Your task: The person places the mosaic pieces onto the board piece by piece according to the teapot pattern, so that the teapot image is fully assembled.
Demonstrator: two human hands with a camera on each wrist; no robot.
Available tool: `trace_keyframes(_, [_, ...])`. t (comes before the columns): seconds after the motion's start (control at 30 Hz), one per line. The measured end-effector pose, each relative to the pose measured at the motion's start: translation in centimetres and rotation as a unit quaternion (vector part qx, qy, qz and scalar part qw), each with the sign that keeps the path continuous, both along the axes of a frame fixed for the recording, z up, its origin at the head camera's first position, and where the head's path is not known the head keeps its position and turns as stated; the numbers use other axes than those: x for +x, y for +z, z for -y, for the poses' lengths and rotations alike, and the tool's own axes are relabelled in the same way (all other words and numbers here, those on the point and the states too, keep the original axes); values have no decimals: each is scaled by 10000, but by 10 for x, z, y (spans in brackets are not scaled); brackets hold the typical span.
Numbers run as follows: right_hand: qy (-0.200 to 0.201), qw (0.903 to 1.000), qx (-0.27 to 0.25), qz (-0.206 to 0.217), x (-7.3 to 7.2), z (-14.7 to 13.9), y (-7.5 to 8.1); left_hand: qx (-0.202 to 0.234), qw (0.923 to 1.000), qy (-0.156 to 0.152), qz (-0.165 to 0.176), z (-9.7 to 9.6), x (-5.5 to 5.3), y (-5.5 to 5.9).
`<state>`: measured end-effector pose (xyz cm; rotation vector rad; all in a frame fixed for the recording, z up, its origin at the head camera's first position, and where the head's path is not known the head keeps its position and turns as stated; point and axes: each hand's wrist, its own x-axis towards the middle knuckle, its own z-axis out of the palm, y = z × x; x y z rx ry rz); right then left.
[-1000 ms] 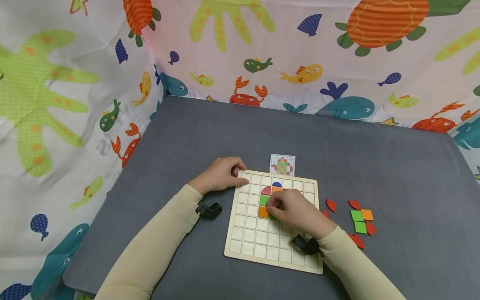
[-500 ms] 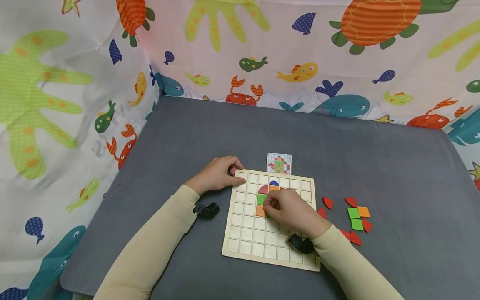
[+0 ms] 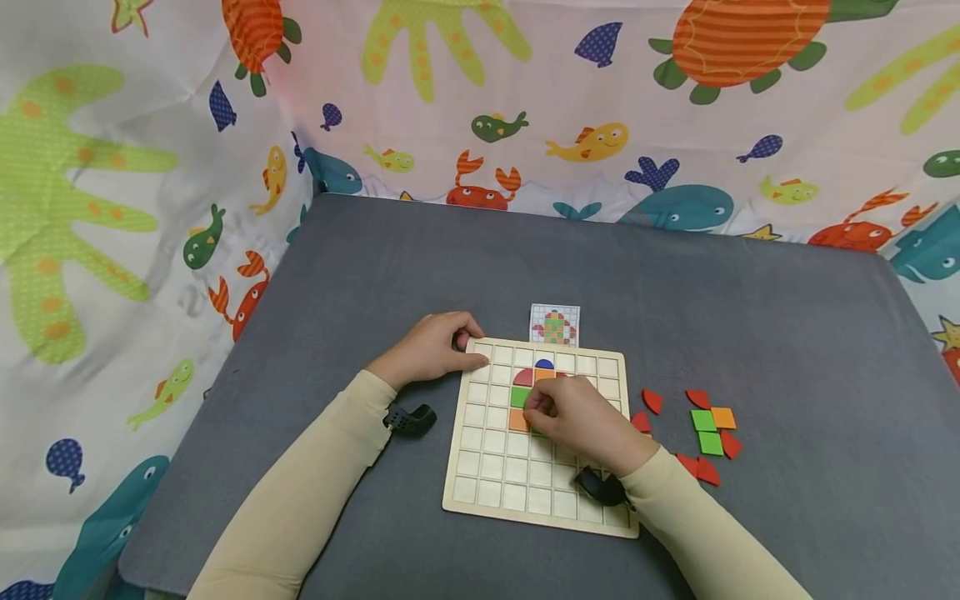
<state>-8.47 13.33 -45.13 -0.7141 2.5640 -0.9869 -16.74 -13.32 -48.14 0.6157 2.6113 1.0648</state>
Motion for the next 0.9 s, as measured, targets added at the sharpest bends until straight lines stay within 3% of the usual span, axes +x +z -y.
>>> trace_keyframes(0.67, [327,9992,-230,70,-2,-16,4,-40,9999,-12,119,1,1,4])
trace_keyframes(0.9, [201,9997,101,47,-5,-36,15,8,9999,-19,103,3,2,4])
